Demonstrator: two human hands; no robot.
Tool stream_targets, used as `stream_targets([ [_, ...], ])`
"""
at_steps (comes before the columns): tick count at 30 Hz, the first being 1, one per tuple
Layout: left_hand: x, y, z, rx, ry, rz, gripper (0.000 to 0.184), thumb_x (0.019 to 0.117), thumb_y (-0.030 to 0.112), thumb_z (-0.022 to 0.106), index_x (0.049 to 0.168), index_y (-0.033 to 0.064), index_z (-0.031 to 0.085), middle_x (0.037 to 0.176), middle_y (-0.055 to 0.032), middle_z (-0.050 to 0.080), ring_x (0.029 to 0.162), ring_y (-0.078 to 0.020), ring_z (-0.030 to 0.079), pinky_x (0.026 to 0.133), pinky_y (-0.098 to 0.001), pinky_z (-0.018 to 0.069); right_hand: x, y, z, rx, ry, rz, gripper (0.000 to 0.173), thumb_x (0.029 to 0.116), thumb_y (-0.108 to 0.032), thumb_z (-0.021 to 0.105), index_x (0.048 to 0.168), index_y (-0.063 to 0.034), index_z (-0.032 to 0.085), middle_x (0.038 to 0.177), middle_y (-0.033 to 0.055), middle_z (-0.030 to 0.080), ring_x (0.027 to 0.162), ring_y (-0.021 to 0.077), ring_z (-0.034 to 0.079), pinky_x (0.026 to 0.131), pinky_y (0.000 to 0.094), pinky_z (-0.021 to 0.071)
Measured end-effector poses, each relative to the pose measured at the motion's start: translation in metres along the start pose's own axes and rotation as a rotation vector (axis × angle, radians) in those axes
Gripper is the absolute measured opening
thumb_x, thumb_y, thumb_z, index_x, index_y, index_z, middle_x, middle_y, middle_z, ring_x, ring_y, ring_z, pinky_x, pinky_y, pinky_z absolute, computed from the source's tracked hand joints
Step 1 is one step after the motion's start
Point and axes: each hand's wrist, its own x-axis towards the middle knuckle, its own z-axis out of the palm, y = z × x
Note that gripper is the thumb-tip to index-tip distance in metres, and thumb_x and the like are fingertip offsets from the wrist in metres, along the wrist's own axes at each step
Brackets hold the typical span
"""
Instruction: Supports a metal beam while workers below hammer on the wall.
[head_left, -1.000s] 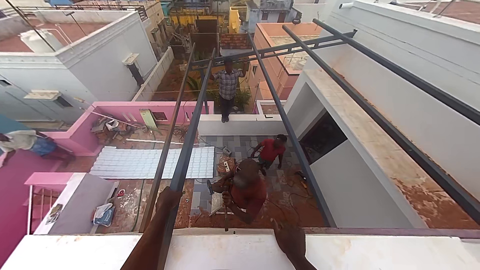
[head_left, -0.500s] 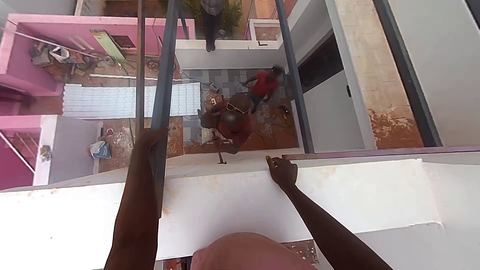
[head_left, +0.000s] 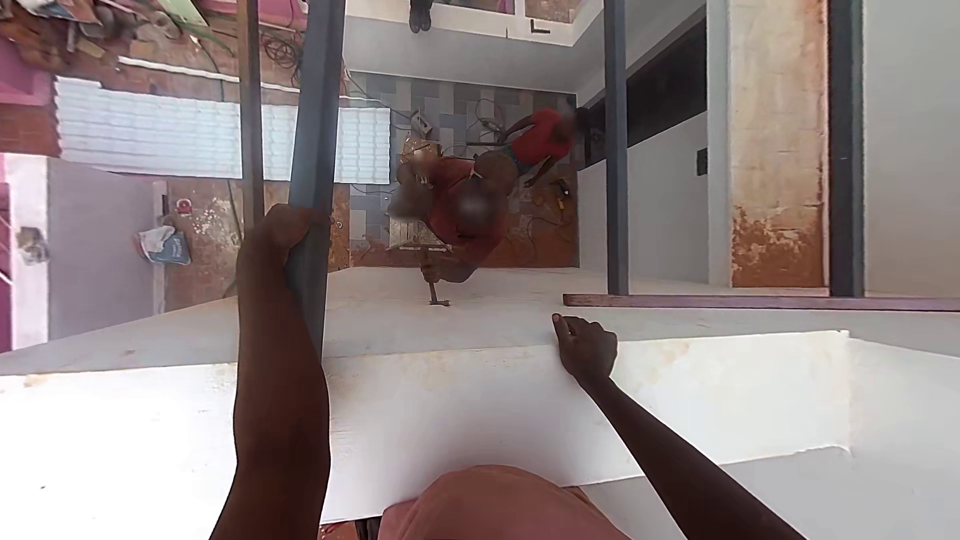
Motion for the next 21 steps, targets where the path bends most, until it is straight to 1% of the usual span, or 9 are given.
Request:
stream_targets([
  [4,-0.0022,0.0071,-0.0010,0.075,0.006,-0.017,0.038,0.0910,0.029,0.071,0.116,0.0021,0.060,0.090,-0.0138,0.070,0.073,-0.0229,0.071,0.067,-0.0435,0.0608,0.0008,0.0035,0.0018,0.000,0.043,-0.019,0.066,0.1041,-0.060,0.032,0.094,-0.0135,0.078,0.090,0.0074,0.076,0.088,0.0300,0.069,0.086,0.0559,0.0445],
  [9,-0.0007,0.0048,-0.0032,0.074,-0.012,-0.007,0.040,0.0882,0.026,0.073,0.118,0.0026,0.059,0.093,-0.0144,0.069,0.076,-0.0238,0.070,0.069,-0.0456,0.0600,-0.0030,0.0032,0.0016,0.027,0.077,-0.054,0.066,0.1039,-0.060,0.033,0.090,-0.0127,0.078,0.087,0.0075,0.075,0.084,0.0308,0.068,0.083,0.0558,0.0451],
  [15,-0.0019,0.0043,-0.0029,0.062,-0.007,-0.004,0.037,0.0871,0.024,0.072,0.114,0.0027,0.059,0.088,-0.0125,0.069,0.072,-0.0219,0.070,0.066,-0.0428,0.0604,-0.0041,0.0058,0.0061,0.034,0.115,-0.059,0.066,0.1037,-0.059,0.033,0.087,-0.0126,0.078,0.085,0.0072,0.075,0.083,0.0294,0.068,0.082,0.0549,0.0443],
  [18,-0.0013,0.0044,-0.0035,0.059,-0.008,-0.001,0.038,0.0867,0.024,0.073,0.115,0.0022,0.059,0.089,-0.0134,0.069,0.073,-0.0227,0.070,0.067,-0.0436,0.0605,-0.0032,0.0068,0.0071,0.034,0.131,-0.071,0.066,0.1037,-0.059,0.033,0.087,-0.0133,0.077,0.084,0.0064,0.075,0.082,0.0284,0.068,0.081,0.0542,0.0444],
  [21,-0.0015,0.0032,-0.0040,0.065,-0.015,0.010,0.036,0.0863,0.023,0.073,0.113,0.0026,0.060,0.089,-0.0127,0.069,0.073,-0.0225,0.069,0.067,-0.0435,0.0599,-0.0042,0.0073,0.0078,0.037,0.131,-0.076,0.066,0.1038,-0.059,0.033,0.087,-0.0131,0.077,0.083,0.0066,0.074,0.080,0.0282,0.067,0.080,0.0542,0.0442],
])
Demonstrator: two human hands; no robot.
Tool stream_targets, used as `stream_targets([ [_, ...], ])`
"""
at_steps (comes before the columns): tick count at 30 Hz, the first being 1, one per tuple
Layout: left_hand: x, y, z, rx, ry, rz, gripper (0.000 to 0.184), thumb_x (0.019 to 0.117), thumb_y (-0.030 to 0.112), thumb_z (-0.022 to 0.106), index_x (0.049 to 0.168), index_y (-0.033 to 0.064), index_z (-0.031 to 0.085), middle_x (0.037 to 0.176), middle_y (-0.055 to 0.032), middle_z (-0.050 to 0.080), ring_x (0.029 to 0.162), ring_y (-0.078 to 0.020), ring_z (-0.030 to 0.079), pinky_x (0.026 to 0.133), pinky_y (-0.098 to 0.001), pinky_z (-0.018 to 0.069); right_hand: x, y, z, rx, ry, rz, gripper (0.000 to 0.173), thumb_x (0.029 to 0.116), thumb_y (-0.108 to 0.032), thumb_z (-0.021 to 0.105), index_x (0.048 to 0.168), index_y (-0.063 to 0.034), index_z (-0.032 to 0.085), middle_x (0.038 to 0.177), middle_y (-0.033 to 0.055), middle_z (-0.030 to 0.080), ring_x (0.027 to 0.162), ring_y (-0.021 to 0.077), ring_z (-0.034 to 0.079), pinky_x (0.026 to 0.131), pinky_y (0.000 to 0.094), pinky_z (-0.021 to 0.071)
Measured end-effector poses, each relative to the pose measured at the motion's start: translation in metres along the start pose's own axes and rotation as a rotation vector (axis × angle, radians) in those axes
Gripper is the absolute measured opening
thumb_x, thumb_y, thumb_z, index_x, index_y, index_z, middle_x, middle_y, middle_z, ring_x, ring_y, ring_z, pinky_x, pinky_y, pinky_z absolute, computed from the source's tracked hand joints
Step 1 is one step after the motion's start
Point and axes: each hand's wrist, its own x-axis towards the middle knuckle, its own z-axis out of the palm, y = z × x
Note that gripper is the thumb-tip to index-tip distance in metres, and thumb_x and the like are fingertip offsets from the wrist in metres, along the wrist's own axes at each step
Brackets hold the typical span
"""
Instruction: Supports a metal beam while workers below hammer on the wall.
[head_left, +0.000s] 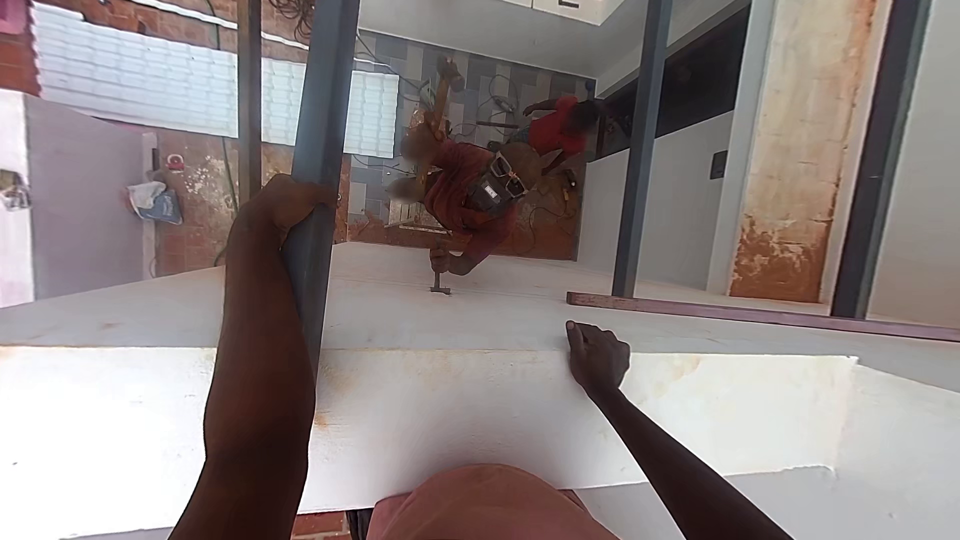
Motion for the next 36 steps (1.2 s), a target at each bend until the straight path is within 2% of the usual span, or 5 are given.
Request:
stream_targets([
  [13,0.0035,-0.0032,-0.0012,0.010,-0.004,0.006,0.038,0.0845,0.024,0.073,0.114,0.0041,0.059,0.088,-0.0123,0.068,0.072,-0.0219,0.069,0.065,-0.0429,0.0600,-0.0005,0.0021,0.0016,0.004,0.010,-0.012,0.066,0.1042,-0.059,0.033,0.087,-0.0137,0.077,0.083,0.0065,0.074,0.080,0.0279,0.067,0.080,0.0539,0.0439],
  [18,-0.0007,-0.0012,-0.0005,0.007,-0.002,0.002,0.040,0.0858,0.024,0.073,0.116,0.0030,0.058,0.091,-0.0136,0.068,0.074,-0.0235,0.069,0.068,-0.0450,0.0602,-0.0010,0.0007,-0.0002,0.010,-0.001,-0.007,0.066,0.1044,-0.058,0.033,0.088,-0.0128,0.078,0.086,0.0065,0.075,0.083,0.0290,0.068,0.082,0.0549,0.0446],
  [26,-0.0023,0.0007,0.0002,0.000,0.002,0.001,0.034,0.0871,0.023,0.072,0.112,0.0038,0.059,0.086,-0.0114,0.068,0.070,-0.0208,0.069,0.064,-0.0416,0.0605,-0.0005,0.0002,-0.0001,0.001,0.011,-0.010,0.065,0.1041,-0.058,0.033,0.087,-0.0126,0.077,0.084,0.0064,0.075,0.081,0.0287,0.068,0.081,0.0550,0.0444],
  [36,-0.0014,-0.0004,0.0004,0.002,0.004,0.011,0.037,0.0859,0.021,0.072,0.114,0.0028,0.058,0.088,-0.0125,0.068,0.072,-0.0219,0.069,0.066,-0.0427,0.0603,-0.0010,0.0006,0.0006,0.003,0.005,-0.002,0.066,0.1044,-0.058,0.033,0.086,-0.0127,0.077,0.084,0.0067,0.075,0.081,0.0284,0.068,0.081,0.0543,0.0440],
])
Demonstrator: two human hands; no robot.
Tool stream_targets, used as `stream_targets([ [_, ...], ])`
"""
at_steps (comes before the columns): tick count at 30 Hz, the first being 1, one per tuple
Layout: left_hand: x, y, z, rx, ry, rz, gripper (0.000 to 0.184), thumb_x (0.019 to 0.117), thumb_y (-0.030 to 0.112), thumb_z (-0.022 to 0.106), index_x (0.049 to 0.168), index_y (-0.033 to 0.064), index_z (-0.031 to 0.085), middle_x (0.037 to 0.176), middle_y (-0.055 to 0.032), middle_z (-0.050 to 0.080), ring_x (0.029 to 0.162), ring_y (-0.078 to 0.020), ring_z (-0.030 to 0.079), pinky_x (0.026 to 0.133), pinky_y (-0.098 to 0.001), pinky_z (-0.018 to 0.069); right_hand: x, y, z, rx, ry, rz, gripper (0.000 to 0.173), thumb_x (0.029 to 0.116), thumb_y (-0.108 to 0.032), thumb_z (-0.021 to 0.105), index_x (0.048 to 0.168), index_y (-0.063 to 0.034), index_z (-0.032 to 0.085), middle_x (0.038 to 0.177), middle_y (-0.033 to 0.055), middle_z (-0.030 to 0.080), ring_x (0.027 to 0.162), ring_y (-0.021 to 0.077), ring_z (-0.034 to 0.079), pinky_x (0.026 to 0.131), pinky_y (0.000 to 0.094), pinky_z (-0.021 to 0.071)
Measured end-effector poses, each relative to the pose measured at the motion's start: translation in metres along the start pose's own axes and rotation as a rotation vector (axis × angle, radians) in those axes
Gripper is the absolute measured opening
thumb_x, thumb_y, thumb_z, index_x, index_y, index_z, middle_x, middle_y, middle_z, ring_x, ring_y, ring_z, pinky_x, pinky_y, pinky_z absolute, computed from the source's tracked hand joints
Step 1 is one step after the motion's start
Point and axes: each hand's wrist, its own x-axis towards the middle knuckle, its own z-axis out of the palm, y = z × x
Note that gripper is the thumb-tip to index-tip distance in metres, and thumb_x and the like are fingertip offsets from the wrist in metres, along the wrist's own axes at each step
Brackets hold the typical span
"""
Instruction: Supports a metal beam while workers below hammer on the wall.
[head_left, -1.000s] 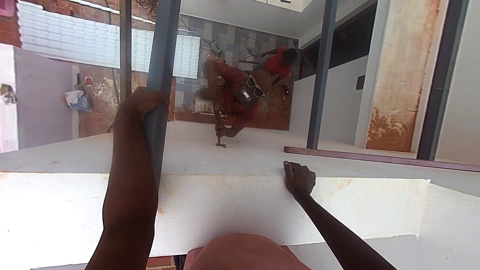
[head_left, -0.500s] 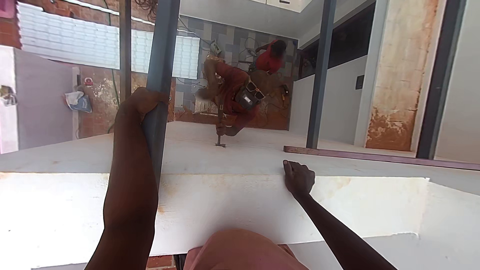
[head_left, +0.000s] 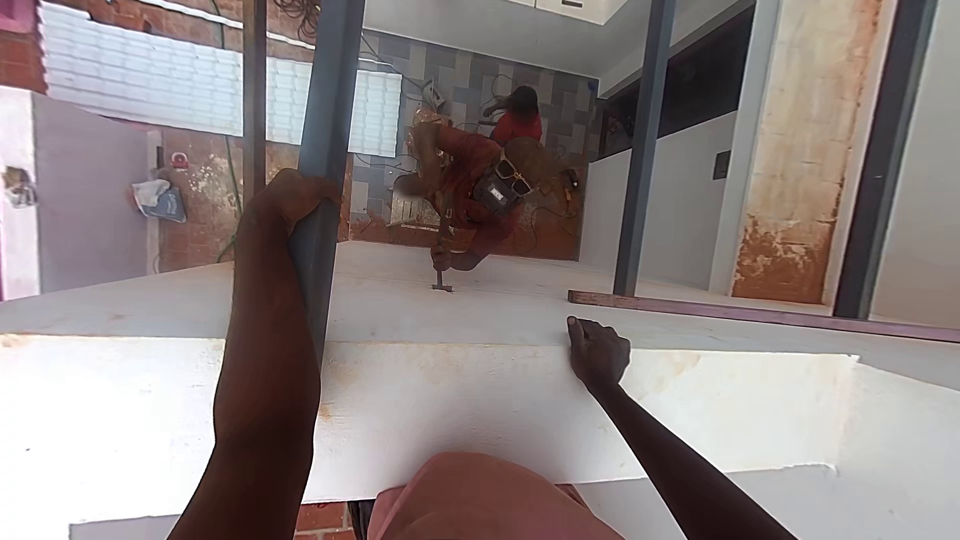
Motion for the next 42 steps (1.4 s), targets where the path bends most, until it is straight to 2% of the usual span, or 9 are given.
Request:
stream_targets([
  [18,0.0009,0.0004,0.0004,-0.003,0.007,-0.010,0.035,0.0863,0.022,0.072,0.113,0.0033,0.058,0.087,-0.0123,0.068,0.071,-0.0218,0.070,0.065,-0.0428,0.0606,0.0014,-0.0006,-0.0023,-0.011,-0.028,0.009,0.067,0.1040,-0.060,0.032,0.088,-0.0124,0.077,0.085,0.0071,0.075,0.083,0.0290,0.068,0.083,0.0550,0.0440],
  [23,0.0013,-0.0007,0.0005,-0.003,0.004,-0.014,0.035,0.0850,0.020,0.072,0.112,0.0034,0.057,0.085,-0.0116,0.068,0.068,-0.0208,0.070,0.062,-0.0409,0.0610,0.0001,0.0002,-0.0009,-0.004,-0.026,0.015,0.067,0.1041,-0.060,0.032,0.089,-0.0122,0.077,0.085,0.0073,0.075,0.083,0.0293,0.068,0.082,0.0547,0.0440],
  [29,0.0032,-0.0011,-0.0005,0.000,0.004,-0.006,0.035,0.0846,0.020,0.072,0.112,0.0031,0.058,0.087,-0.0126,0.068,0.070,-0.0221,0.070,0.064,-0.0428,0.0607,0.0011,-0.0019,-0.0021,-0.005,-0.016,0.012,0.067,0.1039,-0.059,0.033,0.086,-0.0122,0.077,0.085,0.0073,0.075,0.083,0.0292,0.068,0.082,0.0548,0.0439],
  [36,-0.0006,0.0014,-0.0005,0.033,0.009,-0.002,0.033,0.0846,0.023,0.072,0.109,0.0043,0.059,0.084,-0.0097,0.068,0.068,-0.0187,0.069,0.062,-0.0400,0.0601,0.0014,-0.0036,-0.0038,-0.003,-0.035,0.006,0.067,0.1052,-0.056,0.032,0.086,-0.0100,0.076,0.083,0.0093,0.074,0.081,0.0306,0.067,0.082,0.0556,0.0437],
  [42,-0.0009,0.0008,0.0001,0.025,0.016,-0.010,0.038,0.0848,0.023,0.072,0.114,0.0036,0.058,0.090,-0.0132,0.068,0.074,-0.0233,0.070,0.066,-0.0447,0.0609,0.0003,-0.0042,-0.0057,0.002,-0.049,0.008,0.067,0.1050,-0.058,0.032,0.086,-0.0108,0.076,0.083,0.0091,0.074,0.083,0.0309,0.068,0.084,0.0570,0.0444],
])
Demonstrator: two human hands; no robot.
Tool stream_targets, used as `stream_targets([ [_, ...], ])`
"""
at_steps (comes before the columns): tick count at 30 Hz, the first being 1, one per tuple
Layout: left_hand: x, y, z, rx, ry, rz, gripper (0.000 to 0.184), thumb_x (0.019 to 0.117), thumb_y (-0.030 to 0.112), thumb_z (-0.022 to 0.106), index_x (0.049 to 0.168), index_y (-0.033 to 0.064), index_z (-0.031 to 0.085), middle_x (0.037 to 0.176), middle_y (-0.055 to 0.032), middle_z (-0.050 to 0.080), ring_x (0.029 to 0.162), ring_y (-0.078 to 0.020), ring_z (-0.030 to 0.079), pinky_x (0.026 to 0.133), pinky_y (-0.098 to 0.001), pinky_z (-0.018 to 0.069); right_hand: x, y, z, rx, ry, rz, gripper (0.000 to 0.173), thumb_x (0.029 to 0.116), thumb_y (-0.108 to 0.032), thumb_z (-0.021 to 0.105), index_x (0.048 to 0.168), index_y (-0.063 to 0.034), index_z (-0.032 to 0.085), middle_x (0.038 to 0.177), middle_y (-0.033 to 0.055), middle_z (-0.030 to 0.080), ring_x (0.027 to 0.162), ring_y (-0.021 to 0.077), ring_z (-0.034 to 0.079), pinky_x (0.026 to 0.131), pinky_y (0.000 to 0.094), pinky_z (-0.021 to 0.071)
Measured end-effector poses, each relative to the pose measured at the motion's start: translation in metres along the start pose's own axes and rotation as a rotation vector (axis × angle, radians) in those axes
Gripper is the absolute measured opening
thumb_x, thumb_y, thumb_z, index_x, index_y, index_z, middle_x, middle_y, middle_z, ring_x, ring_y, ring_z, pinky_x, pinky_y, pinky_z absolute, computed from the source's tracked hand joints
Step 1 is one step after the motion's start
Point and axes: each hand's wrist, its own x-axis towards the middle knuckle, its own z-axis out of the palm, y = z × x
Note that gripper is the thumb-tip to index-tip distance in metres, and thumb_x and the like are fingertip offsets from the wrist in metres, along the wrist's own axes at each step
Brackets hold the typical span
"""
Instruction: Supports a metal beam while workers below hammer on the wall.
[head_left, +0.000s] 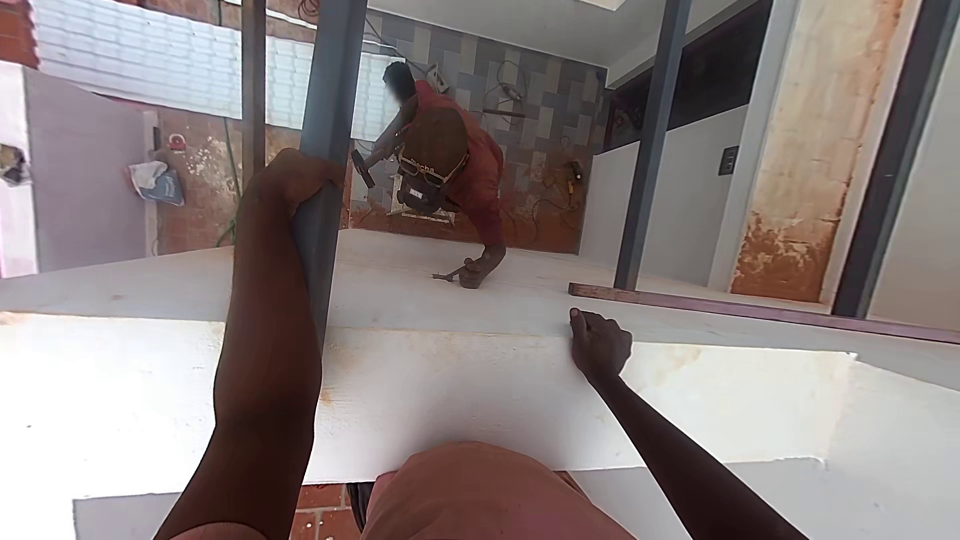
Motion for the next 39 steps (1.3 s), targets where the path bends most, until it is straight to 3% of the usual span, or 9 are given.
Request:
stream_targets([
  [22,-0.0018,0.0005,0.0004,-0.013,-0.011,0.010,0.034,0.0848,0.021,0.072,0.111,0.0044,0.058,0.086,-0.0107,0.068,0.070,-0.0206,0.069,0.063,-0.0415,0.0601,0.0006,0.0008,0.0014,-0.012,0.001,0.017,0.065,0.1052,-0.055,0.033,0.085,-0.0099,0.076,0.084,0.0093,0.074,0.083,0.0307,0.068,0.083,0.0564,0.0438],
  [39,0.0022,-0.0010,0.0001,-0.013,-0.001,0.007,0.040,0.0839,0.023,0.073,0.115,0.0043,0.057,0.091,-0.0120,0.069,0.074,-0.0221,0.071,0.065,-0.0432,0.0611,-0.0003,0.0015,0.0024,0.008,0.036,-0.007,0.067,0.1054,-0.057,0.031,0.085,-0.0099,0.075,0.082,0.0097,0.073,0.082,0.0311,0.067,0.082,0.0559,0.0440],
])
